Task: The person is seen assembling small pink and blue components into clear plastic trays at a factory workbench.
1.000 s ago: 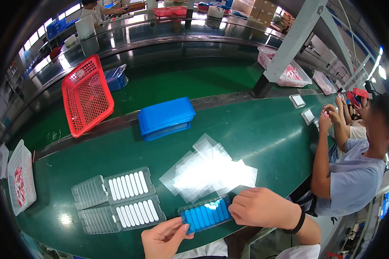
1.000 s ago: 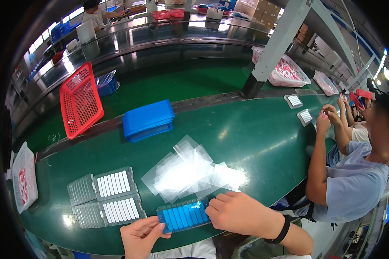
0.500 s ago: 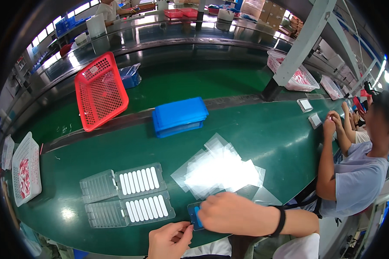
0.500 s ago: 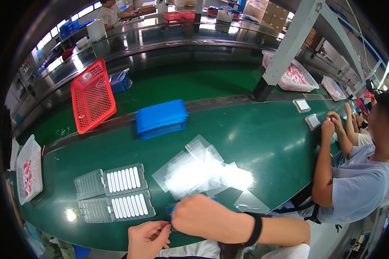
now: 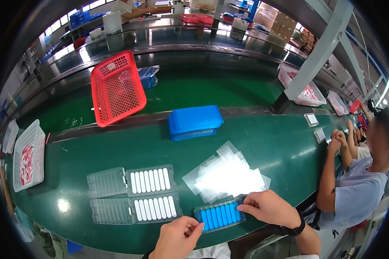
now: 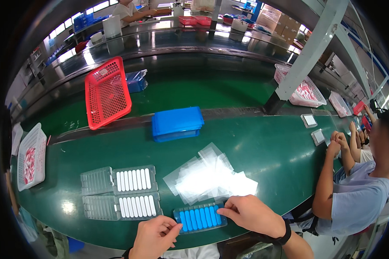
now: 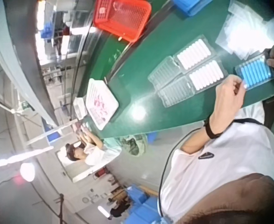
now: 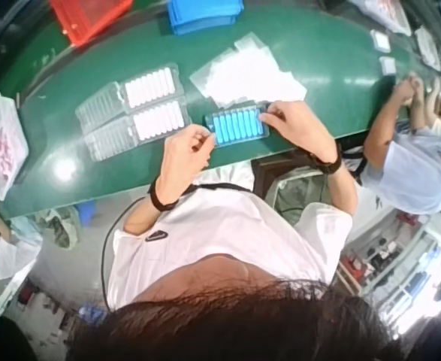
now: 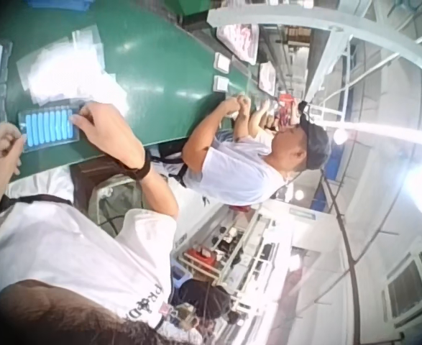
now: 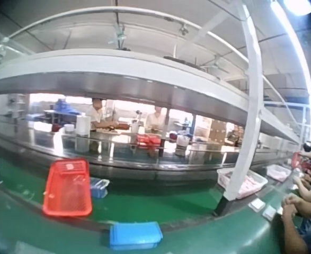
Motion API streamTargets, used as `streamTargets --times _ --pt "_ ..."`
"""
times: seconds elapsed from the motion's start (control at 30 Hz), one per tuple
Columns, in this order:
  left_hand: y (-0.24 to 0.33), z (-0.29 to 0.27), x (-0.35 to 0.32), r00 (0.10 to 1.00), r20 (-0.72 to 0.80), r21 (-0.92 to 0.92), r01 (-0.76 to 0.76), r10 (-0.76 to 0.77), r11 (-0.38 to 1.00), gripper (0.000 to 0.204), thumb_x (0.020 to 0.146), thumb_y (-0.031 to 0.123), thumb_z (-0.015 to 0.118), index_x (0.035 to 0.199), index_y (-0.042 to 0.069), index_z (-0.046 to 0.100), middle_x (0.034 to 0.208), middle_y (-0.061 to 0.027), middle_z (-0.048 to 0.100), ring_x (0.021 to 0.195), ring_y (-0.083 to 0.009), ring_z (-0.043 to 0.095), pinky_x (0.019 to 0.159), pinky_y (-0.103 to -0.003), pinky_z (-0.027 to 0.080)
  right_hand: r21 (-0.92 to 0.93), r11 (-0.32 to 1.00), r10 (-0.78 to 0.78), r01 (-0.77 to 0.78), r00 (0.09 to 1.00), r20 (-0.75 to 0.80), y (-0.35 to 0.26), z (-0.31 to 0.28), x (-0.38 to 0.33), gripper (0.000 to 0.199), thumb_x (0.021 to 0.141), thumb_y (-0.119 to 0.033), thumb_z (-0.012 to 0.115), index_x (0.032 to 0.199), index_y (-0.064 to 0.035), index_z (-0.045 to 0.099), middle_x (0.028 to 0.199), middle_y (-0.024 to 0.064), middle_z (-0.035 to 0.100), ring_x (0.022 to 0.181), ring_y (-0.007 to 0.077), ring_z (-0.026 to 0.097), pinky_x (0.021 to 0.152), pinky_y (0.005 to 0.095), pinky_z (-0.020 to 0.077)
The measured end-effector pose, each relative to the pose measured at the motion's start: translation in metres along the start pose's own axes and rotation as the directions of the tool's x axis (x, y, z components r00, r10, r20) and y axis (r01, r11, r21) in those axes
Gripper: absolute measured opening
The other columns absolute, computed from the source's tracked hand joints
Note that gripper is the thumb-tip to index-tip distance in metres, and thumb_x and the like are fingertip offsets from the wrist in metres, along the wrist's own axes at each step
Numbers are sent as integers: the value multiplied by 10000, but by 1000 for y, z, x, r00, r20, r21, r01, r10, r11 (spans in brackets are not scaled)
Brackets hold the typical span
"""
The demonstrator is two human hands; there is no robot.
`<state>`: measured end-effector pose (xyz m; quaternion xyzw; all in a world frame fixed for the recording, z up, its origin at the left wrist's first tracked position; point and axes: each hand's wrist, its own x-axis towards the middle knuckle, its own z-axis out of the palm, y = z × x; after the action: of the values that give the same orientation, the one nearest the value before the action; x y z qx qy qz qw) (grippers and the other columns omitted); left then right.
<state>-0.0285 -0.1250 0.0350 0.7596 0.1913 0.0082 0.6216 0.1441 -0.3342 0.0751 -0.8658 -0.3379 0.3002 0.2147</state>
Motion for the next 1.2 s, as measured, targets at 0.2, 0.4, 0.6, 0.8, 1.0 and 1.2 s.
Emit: streamTargets --times 0.2,0.4,0.6,0.8,1.0,1.2 --pt "17 -11 -10 990 -57 48 -130 132 990 140 898 89 723 936 -30 660 674 -120 676 561 -144 649 527 -270 501 131 991 15 -21 999 44 -42 -14 10 276 921 -239 723 813 12 690 672 138 677 575 255 647 578 348 508" --pt "43 -101 25 953 -256 295 -86 165 952 110 881 77 745 854 -5 678 624 -38 664 511 -69 614 461 -227 472 -104 891 -454 442 862 -227 -100 -32 87 280 904 -234 726 740 -12 678 666 124 685 598 273 685 571 345 527" --pt "29 -184 101 931 -280 599 -22 235 801 206 795 101 763 771 -88 685 661 -201 682 580 -268 685 577 -349 524 -524 672 -716 524 639 -279 -140 12 192 222 859 -166 674 729 14 661 721 220 653 724 400 673 632 455 546" --pt "-6 -196 84 882 -283 858 57 377 510 258 784 184 796 816 -50 694 688 -195 662 698 -390 658 648 -448 517 -501 606 -619 618 762 191 -130 -3 110 463 773 -379 794 845 37 604 768 188 642 790 370 672 686 442 543" --pt "15 -172 65 842 -20 765 -334 538 551 214 790 111 782 937 1 671 895 -168 672 851 -370 647 752 -438 513 -528 622 -546 578 803 238 -55 33 42 686 595 -334 893 1082 -6 538 1003 106 562 951 259 601 787 334 504" --pt "46 -147 30 765 379 617 -628 520 474 227 845 78 743 1052 2 684 1061 -154 700 997 -313 676 892 -384 530 -446 723 -560 527 826 69 -41 -6 22 703 580 -239 834 1185 -20 551 1002 133 554 953 315 583 835 388 483"
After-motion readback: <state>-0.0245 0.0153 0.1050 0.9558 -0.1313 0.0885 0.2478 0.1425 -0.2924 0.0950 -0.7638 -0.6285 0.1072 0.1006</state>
